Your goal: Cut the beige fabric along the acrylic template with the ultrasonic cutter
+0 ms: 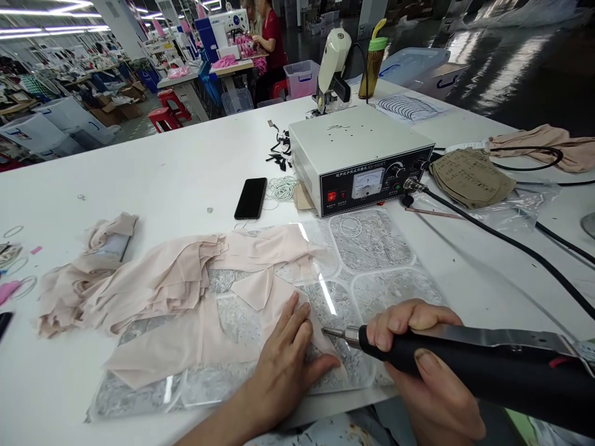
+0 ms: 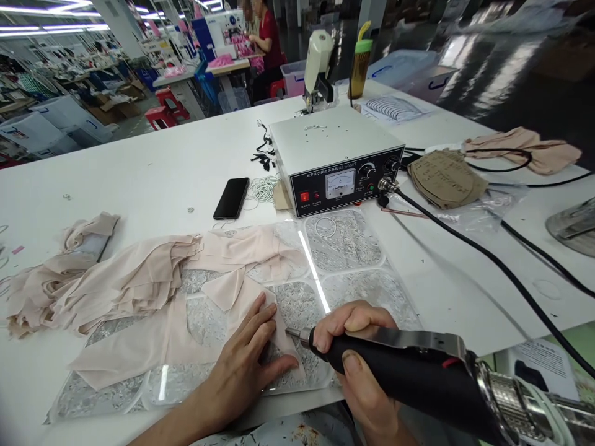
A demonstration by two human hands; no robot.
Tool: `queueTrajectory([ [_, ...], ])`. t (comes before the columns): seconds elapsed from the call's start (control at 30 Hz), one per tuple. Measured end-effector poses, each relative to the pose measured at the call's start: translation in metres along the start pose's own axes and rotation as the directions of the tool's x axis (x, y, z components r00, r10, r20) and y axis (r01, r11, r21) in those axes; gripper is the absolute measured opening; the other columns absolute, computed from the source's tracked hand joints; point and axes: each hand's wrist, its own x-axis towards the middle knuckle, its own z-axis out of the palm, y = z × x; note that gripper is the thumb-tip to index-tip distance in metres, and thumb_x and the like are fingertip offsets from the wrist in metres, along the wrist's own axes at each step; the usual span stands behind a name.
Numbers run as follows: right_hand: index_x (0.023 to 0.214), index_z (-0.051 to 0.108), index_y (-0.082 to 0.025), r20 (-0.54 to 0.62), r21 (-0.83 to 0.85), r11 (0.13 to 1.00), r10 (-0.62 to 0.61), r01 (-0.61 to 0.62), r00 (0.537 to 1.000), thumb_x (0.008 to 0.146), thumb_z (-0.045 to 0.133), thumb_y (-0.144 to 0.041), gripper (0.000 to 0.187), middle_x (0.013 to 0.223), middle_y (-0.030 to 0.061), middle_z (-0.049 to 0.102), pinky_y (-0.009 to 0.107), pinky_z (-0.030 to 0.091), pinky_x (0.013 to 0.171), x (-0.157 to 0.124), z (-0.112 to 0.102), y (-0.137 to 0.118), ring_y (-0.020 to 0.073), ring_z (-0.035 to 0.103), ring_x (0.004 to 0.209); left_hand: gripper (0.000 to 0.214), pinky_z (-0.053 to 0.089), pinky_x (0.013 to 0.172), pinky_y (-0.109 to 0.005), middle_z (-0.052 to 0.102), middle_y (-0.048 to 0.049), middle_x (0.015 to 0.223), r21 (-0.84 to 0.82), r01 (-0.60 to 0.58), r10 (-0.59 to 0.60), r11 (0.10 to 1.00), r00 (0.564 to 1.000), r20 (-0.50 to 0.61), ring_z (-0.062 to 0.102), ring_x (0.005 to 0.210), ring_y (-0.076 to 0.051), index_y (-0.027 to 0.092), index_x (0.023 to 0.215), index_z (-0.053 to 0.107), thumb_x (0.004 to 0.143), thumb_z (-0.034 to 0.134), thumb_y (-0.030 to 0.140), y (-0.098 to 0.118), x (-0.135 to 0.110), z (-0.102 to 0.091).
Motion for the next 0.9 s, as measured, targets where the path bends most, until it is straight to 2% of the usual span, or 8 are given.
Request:
queueTrajectory([
  [0.47,0.092,0.055,-0.022,-0.056,0.028,0.998,-0.058,0.059,0.997,0.081,0.058,-0.021,0.012,0.079,-0.0002,0.051,0.032,0.054,0.056,0.005,0.010,0.013,0.0117,0.057,0.060,0.043,0.051,0.100,-0.052,0.057,-0.0177,0.128,-0.008,0.012,-0.012,1.000,1.000,0.008,0.037,0.135,-0.037,0.015,0.101,0.051,0.072,0.081,0.027,0.000,0.000,-0.003],
  [0.77,0.091,0.054,-0.022,-0.061,0.019,0.999,-0.039,0.040,0.997,0.079,0.059,-0.021,0.013,0.079,-0.0005,0.052,0.033,0.053,0.056,0.006,0.010,0.017,0.0121,0.057,0.060,0.044,0.051,0.099,-0.053,0.057,-0.0184,0.127,-0.011,0.015,-0.015,1.000,1.000,0.013,0.038,0.134,-0.038,0.015,0.101,0.051,0.072,0.081,0.027,0.001,0.000,-0.002],
  [0.9,0.087,0.053,-0.022,-0.034,-0.008,0.997,-0.072,0.071,0.997,0.080,0.059,-0.020,0.009,0.078,-0.0006,0.052,0.033,0.053,0.055,0.008,0.011,0.016,0.0123,0.057,0.059,0.041,0.051,0.100,-0.053,0.058,-0.0172,0.127,-0.022,0.017,-0.017,1.000,1.000,0.012,0.038,0.134,-0.037,0.016,0.100,0.051,0.073,0.080,0.027,0.001,0.002,-0.003],
])
